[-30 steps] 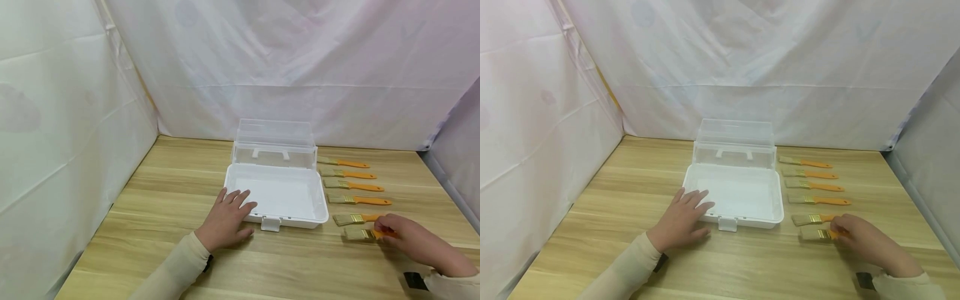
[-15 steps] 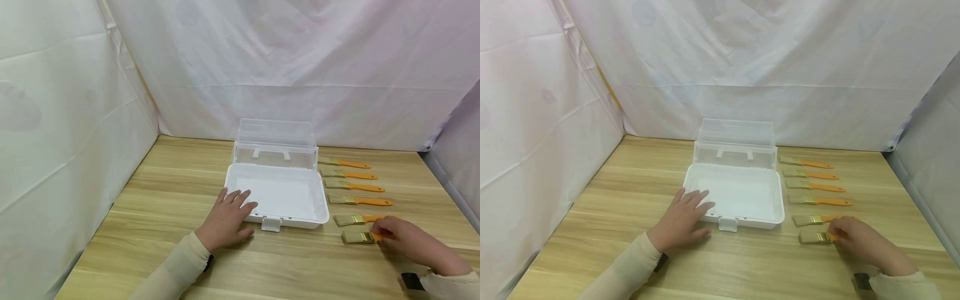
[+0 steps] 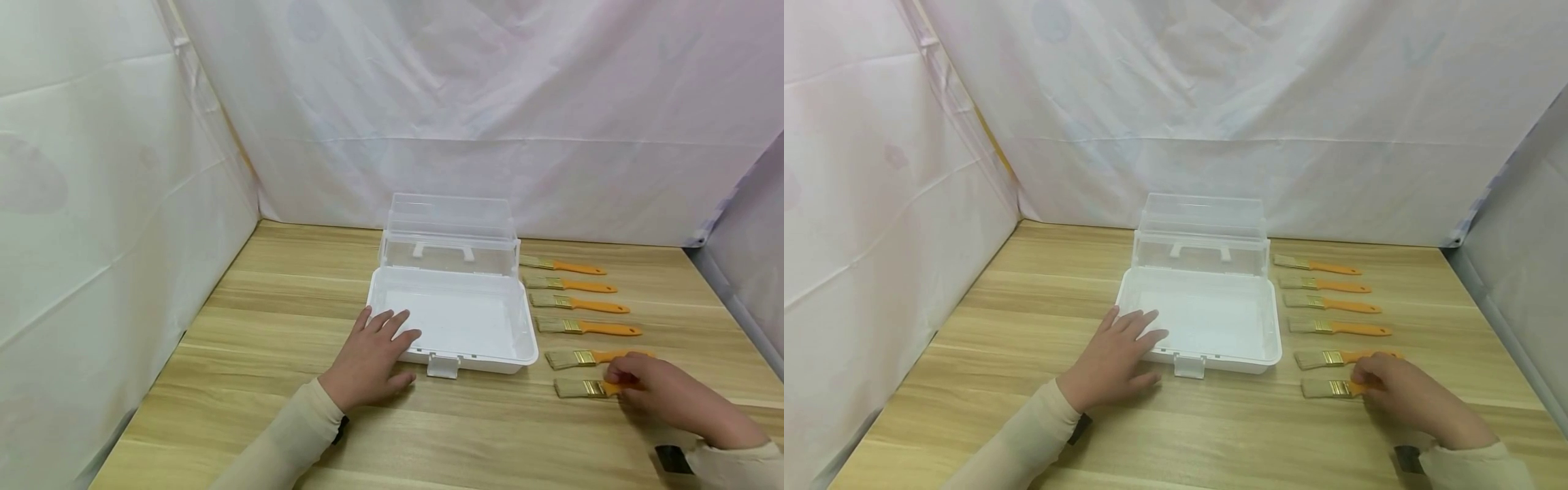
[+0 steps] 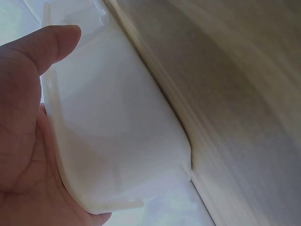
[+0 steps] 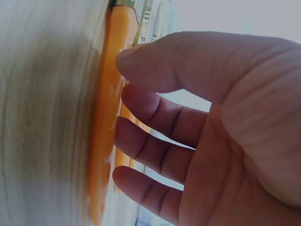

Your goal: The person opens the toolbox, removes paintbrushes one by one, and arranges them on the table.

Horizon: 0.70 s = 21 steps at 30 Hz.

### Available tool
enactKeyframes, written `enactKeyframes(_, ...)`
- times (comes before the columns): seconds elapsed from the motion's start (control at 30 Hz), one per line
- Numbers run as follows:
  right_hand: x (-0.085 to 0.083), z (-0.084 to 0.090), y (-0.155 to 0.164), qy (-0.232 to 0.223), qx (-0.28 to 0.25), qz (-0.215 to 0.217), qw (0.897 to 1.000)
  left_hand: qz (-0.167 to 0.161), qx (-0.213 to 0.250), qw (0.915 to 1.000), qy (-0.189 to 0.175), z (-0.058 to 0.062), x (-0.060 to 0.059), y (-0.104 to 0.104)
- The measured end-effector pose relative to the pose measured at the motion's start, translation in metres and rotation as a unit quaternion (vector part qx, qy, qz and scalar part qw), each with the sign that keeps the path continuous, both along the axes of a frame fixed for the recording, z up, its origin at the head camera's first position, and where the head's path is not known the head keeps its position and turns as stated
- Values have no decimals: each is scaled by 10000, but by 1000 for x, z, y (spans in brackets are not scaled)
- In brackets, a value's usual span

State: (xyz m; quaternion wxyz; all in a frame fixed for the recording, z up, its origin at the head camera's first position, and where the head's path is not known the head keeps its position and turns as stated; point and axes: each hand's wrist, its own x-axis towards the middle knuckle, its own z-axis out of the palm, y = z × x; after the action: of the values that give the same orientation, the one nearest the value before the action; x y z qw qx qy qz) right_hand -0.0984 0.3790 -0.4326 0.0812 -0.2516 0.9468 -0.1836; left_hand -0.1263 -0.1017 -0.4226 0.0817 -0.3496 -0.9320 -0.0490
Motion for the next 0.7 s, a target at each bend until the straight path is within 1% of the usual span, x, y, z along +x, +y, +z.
enactKeyframes(0.07,0,2,1,-29,-49,4,10000,2,2,10000,10,0,0,0)
enactKeyframes(0.13,-1,1,2,71,-124,63,9999,10,-2,10000,16,0,0,0)
enactKeyframes(0.33,-4,-7,4,272,-203,328,9989,-16,41,10000,85,-1,0,0)
enactKeyframes(0.47,-5,-11,3,292,-132,337,9989,-29,66,9999,112,-1,0,1)
enactKeyframes(0.7,-4,-11,3,325,-66,341,9989,1,17,10000,33,0,0,1)
